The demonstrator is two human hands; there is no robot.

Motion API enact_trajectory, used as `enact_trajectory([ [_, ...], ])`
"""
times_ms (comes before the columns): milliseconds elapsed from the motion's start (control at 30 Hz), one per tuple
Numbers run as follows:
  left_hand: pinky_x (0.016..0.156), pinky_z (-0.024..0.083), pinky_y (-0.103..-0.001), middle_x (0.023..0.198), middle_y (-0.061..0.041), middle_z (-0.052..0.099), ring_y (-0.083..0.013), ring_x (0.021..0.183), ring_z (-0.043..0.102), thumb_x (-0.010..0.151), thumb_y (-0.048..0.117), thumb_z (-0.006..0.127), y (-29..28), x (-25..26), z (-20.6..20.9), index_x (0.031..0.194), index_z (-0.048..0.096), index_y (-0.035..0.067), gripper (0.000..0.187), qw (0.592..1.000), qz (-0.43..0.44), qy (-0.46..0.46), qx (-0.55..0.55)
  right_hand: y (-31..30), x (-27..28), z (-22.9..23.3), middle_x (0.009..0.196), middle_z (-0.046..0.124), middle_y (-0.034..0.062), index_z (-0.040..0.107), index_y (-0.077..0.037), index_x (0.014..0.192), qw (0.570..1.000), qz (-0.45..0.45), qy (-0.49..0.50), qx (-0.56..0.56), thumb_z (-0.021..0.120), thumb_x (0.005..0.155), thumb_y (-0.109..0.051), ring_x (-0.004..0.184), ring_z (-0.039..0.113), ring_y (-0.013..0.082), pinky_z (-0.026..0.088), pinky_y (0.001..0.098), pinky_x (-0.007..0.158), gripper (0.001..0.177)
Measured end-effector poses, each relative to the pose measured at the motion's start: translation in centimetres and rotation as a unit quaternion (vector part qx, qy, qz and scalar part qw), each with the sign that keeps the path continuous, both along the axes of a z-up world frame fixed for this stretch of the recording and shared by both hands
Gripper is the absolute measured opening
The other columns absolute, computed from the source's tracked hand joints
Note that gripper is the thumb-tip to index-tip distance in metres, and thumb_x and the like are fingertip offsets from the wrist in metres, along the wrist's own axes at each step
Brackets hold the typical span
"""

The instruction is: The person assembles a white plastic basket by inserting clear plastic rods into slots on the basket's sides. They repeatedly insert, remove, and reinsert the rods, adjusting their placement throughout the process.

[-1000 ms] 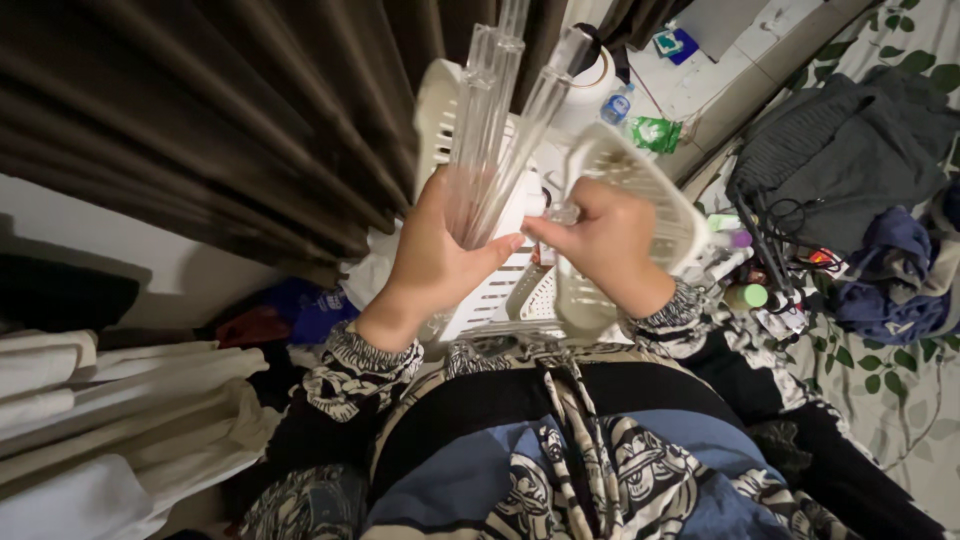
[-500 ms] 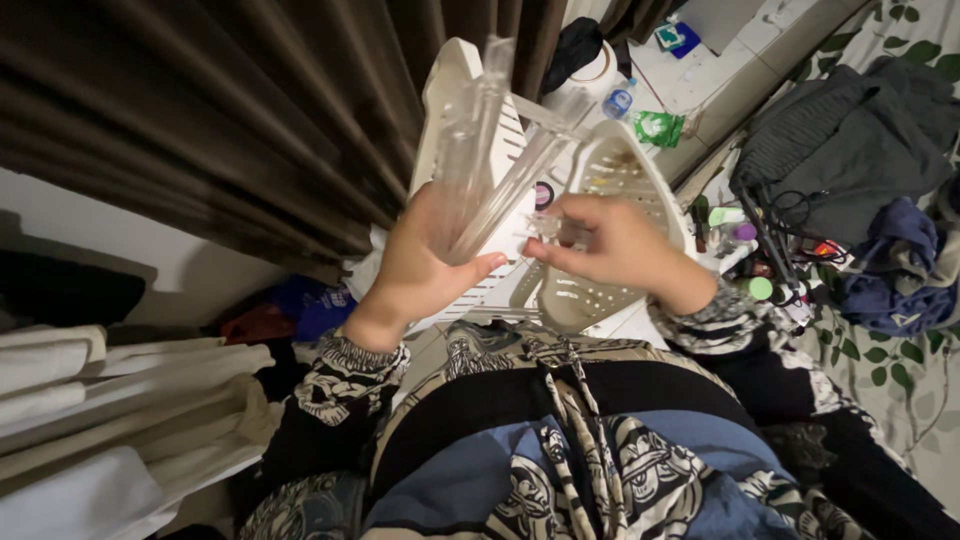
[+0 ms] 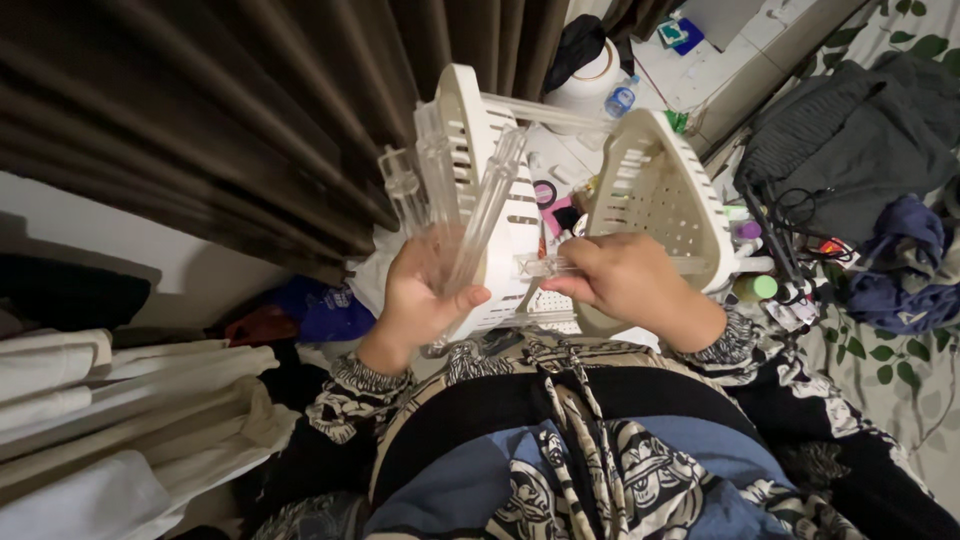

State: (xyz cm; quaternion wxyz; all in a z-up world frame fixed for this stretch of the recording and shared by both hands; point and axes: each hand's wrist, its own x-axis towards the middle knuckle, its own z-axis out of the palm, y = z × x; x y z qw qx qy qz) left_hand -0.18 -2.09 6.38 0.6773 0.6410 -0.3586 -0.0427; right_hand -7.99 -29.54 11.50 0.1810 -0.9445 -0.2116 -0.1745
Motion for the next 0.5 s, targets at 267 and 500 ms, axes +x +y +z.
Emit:
enact_trajectory([
  [267, 0.052, 0.044, -0.022, 0.063, 0.006, 0.06, -0.0026, 0.053, 0.055, 0.095, 0.015, 0.079, -0.9, 3.9, 0.8, 0.13, 0.061, 0.0, 0.043, 0.972, -0.018, 0.123, -0.2, 0.4, -0.8, 1.0, 0.067, 0.063, 0.0064, 0.067, -0.009, 0.088, 0.999, 0.001, -0.017, -0.034, 0.072, 0.088, -0.05, 0.055, 0.063, 0.0296, 0.049, 0.0407, 0.05, 0.04],
  [500, 0.06, 0.058, -0.026, 0.083, -0.001, 0.064, -0.0099, 0.068, 0.063, 0.087, 0.019, 0.075, -2.9, 5.4, 5.6, 0.111, 0.062, 0.004, 0.031, 0.949, 0.138, 0.281, 0.039, 0.9, -0.7, 1.3, 0.063, 0.061, 0.0062, 0.068, -0.011, 0.086, 0.997, 0.002, -0.041, -0.07, 0.074, 0.086, -0.05, 0.051, 0.061, 0.029, 0.048, 0.0411, 0.048, 0.04],
])
